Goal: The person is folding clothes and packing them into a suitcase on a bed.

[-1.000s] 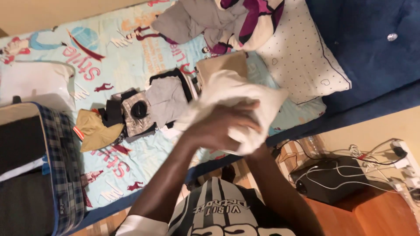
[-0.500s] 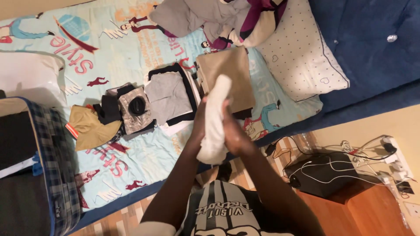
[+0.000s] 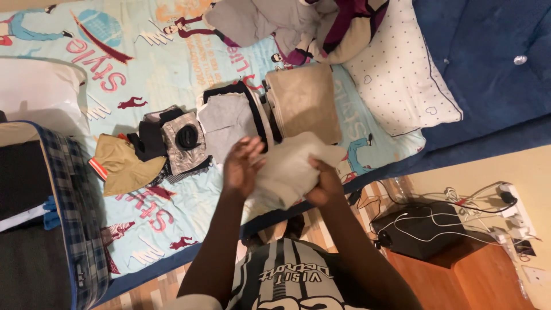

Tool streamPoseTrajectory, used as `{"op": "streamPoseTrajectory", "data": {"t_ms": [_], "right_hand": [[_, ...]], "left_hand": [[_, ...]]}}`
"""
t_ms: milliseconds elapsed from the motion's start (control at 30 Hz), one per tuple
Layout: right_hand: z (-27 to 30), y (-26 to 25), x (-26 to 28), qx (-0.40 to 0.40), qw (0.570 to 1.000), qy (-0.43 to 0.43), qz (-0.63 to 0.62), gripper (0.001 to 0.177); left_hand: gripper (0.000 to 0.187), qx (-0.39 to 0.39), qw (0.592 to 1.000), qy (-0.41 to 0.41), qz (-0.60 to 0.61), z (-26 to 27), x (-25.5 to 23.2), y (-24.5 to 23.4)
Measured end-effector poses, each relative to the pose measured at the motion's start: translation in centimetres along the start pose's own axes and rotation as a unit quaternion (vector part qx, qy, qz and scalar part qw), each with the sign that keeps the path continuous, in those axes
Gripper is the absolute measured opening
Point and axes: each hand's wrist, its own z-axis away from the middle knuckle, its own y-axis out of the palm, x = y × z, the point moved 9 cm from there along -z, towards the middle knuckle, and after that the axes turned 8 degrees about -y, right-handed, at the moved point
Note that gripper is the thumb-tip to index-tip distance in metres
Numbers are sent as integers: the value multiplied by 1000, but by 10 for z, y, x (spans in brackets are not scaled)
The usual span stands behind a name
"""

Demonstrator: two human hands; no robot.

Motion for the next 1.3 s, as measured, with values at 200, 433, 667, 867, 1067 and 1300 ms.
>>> {"op": "streamPoseTrajectory", "data": {"t_ms": [200,433,667,867,1067,1300], "right_hand": [[-25,19,54,103,982,-149,-55,49],[-8,74,49,162,972,-160,-65,54],[13,62,83,236,967,-79,-44,60],[-45,-86,109,176,979,102,6,74],[-100,-146,146,11,959,138,245,53],[-157,-60,264,-17,913,-73,402,63]], "left_hand": [[33,2,998,-56,-21,-120,121,-216],[101,249,933,-215,144,60,44,115],[53,78,983,-152,64,-39,51,33],[40,21,969,-228,-91,-73,98,33],[32,-32,958,-228,-169,-159,126,64],[26,-77,965,-163,-188,-216,89,96]]}}
